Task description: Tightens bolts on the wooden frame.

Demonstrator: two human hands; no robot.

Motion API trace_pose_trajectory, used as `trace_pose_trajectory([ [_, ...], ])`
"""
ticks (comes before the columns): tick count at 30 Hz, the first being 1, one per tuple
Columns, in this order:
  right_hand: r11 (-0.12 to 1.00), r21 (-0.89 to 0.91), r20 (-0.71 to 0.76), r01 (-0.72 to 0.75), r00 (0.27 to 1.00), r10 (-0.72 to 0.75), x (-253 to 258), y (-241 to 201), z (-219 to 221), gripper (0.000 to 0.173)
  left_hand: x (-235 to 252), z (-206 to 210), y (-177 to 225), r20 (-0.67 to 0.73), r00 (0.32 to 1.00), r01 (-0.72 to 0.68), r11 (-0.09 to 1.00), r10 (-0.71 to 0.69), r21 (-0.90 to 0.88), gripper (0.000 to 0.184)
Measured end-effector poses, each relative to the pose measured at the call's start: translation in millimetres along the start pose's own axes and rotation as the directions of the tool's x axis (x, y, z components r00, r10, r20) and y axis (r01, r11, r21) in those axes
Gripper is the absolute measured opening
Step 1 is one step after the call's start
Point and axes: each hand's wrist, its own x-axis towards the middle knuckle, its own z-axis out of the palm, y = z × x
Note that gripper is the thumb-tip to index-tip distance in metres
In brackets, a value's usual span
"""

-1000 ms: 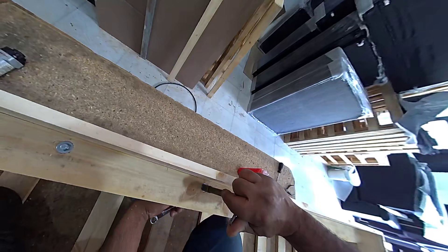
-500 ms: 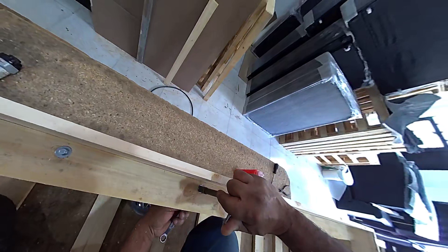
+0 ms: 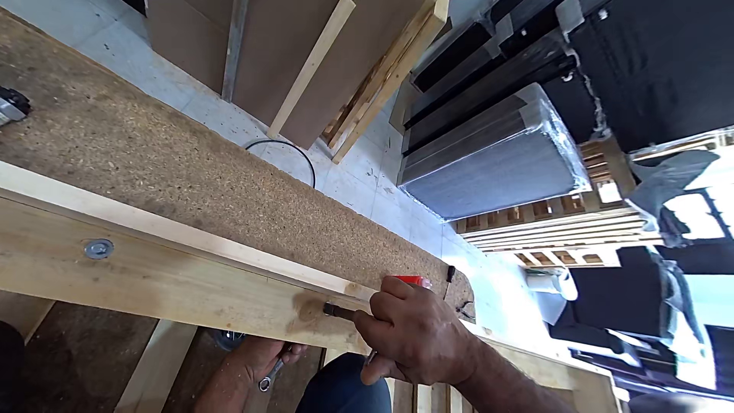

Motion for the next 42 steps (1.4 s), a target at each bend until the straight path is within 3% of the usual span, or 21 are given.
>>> trace_pose_trajectory([
  [4,1.0,0.0,0.001,-0.005,1.0,0.005,-1,0,1,0.074,-3,4,17,-0.09,0.993,0.092,0.989,-0.083,0.112,0.028],
  [7,1.0,0.001,-0.002,-0.008,1.0,0.008,0,-1,0,0.074,-3,-7,22,0.016,0.997,0.078,0.992,-0.08,0.095,0.024],
  [10,1.0,0.011,-0.01,-0.007,1.0,0.007,-1,-1,1,0.072,-3,-22,23,0.145,0.988,0.039,0.997,-0.048,0.06,0.006],
  [14,1.0,0.016,-0.027,-0.005,1.0,0.005,-2,-1,3,0.071,-5,-25,25,0.179,0.983,0.032,0.997,-0.044,0.068,0.016],
  [17,1.0,0.016,-0.03,0.0,1.0,0.0,-2,-1,3,0.071,-1,-31,27,0.195,0.979,0.059,0.998,-0.063,0.023,0.013],
  [21,1.0,0.022,-0.025,0.001,1.0,-0.001,-1,0,2,0.071,0,-33,36,0.065,0.99,0.129,0.991,-0.128,-0.024,0.01],
  [24,1.0,0.024,-0.024,-0.002,1.0,0.003,-1,0,2,0.069,0,-34,30,0.183,0.98,0.092,0.992,-0.076,-0.081,0.006],
  [25,1.0,0.021,-0.028,-0.004,1.0,0.005,-1,0,2,0.069,1,-34,24,0.231,0.972,0.058,0.994,-0.035,-0.093,0.016],
  [26,1.0,0.021,-0.033,-0.007,0.999,0.008,-1,0,3,0.069,0,-27,18,0.207,0.978,0.025,0.995,-0.004,-0.102,0.02],
  [29,0.999,0.03,-0.046,-0.015,0.999,0.016,-2,-1,5,0.069,-1,3,-8,0.008,1.0,-0.021,0.978,0.023,-0.208,0.007],
  [33,0.999,0.049,-0.046,-0.013,0.999,0.015,-1,0,4,0.069,6,17,-29,-0.029,0.998,-0.056,0.904,0.048,-0.424,0.009],
  [39,0.999,0.036,-0.052,-0.015,0.999,0.017,0,0,4,0.069,2,25,-7,-0.23,0.973,-0.081,0.958,0.017,-0.274,0.014],
  [42,0.999,0.038,-0.047,-0.014,0.999,0.015,0,-2,4,0.069,0,22,-1,-0.236,0.971,-0.04,0.959,-0.028,-0.28,0.014],
])
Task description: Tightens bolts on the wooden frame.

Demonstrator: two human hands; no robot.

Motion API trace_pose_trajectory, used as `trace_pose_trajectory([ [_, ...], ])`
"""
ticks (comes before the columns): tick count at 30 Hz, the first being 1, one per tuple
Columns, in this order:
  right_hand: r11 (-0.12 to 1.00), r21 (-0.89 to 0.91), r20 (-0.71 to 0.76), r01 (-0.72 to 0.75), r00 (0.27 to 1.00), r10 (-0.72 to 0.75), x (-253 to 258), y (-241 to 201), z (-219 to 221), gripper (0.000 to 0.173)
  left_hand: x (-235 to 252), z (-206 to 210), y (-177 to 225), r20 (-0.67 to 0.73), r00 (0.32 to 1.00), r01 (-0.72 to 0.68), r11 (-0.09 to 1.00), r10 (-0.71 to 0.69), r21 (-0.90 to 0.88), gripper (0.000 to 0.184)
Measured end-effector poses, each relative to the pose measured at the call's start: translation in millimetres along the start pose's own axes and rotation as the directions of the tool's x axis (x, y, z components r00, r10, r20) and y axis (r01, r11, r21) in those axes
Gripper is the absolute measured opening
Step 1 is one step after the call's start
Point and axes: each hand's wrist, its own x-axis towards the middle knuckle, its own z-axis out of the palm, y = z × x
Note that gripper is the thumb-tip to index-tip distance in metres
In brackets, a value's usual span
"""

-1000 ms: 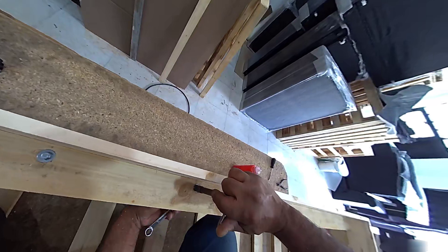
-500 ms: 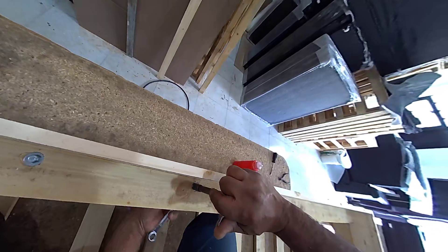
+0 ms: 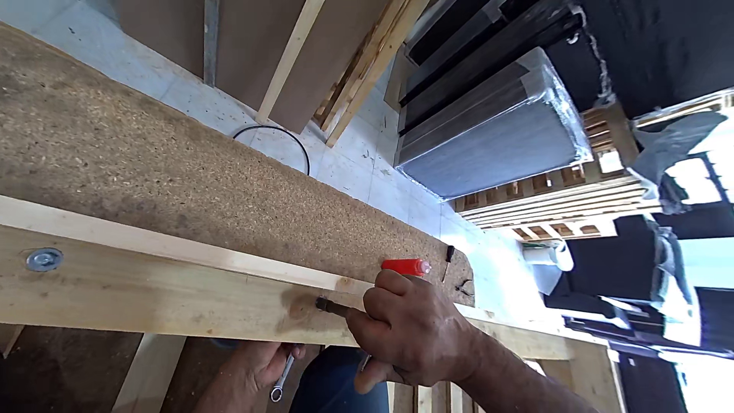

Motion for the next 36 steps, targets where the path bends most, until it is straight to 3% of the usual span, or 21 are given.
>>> trace_pose_trajectory([
  [3,1.0,-0.01,0.005,0.005,1.0,-0.005,-1,1,-1,0.068,4,2,-6,0.0,1.0,0.027,0.998,-0.027,-0.05,0.017],
  [6,1.0,-0.014,-0.018,0.004,1.0,-0.004,-2,2,0,0.068,1,6,-17,-0.1,0.995,0.007,1.0,-0.006,0.016,0.021],
  [11,1.0,-0.022,0.016,0.012,1.0,-0.012,-2,1,-2,0.066,-10,10,-33,0.012,0.997,0.073,0.979,-0.077,0.189,0.054],
  [18,0.999,-0.031,0.026,0.012,1.0,-0.011,-1,2,-2,0.067,-7,15,-42,-0.113,0.976,-0.16,0.963,0.188,0.219,0.042],
  [22,0.999,-0.034,0.007,0.027,1.0,-0.026,-1,2,-2,0.065,-6,19,-52,-0.164,0.952,-0.219,0.947,0.261,0.236,0.036],
  [30,0.997,-0.061,0.0,0.051,0.999,-0.051,1,3,-3,0.06,19,46,-98,-0.254,0.895,-0.365,0.93,0.366,0.054,0.029],
  [32,0.997,-0.053,-0.002,0.049,0.999,-0.049,1,3,-3,0.06,29,55,-104,-0.306,0.859,-0.4,0.911,0.41,0.098,0.028],
  [34,0.997,-0.061,-0.007,0.055,0.998,-0.056,1,3,-3,0.06,40,61,-109,-0.383,0.773,-0.487,0.86,0.506,0.153,0.014],
  [35,0.996,-0.065,-0.015,0.054,0.998,-0.055,1,2,-2,0.059,39,66,-109,-0.383,0.729,-0.511,0.824,0.567,0.246,0.01],
  [36,0.996,-0.066,-0.022,0.054,0.998,-0.056,0,2,-1,0.057,31,71,-107,-0.323,0.712,-0.512,0.775,0.624,0.37,0.017],
])
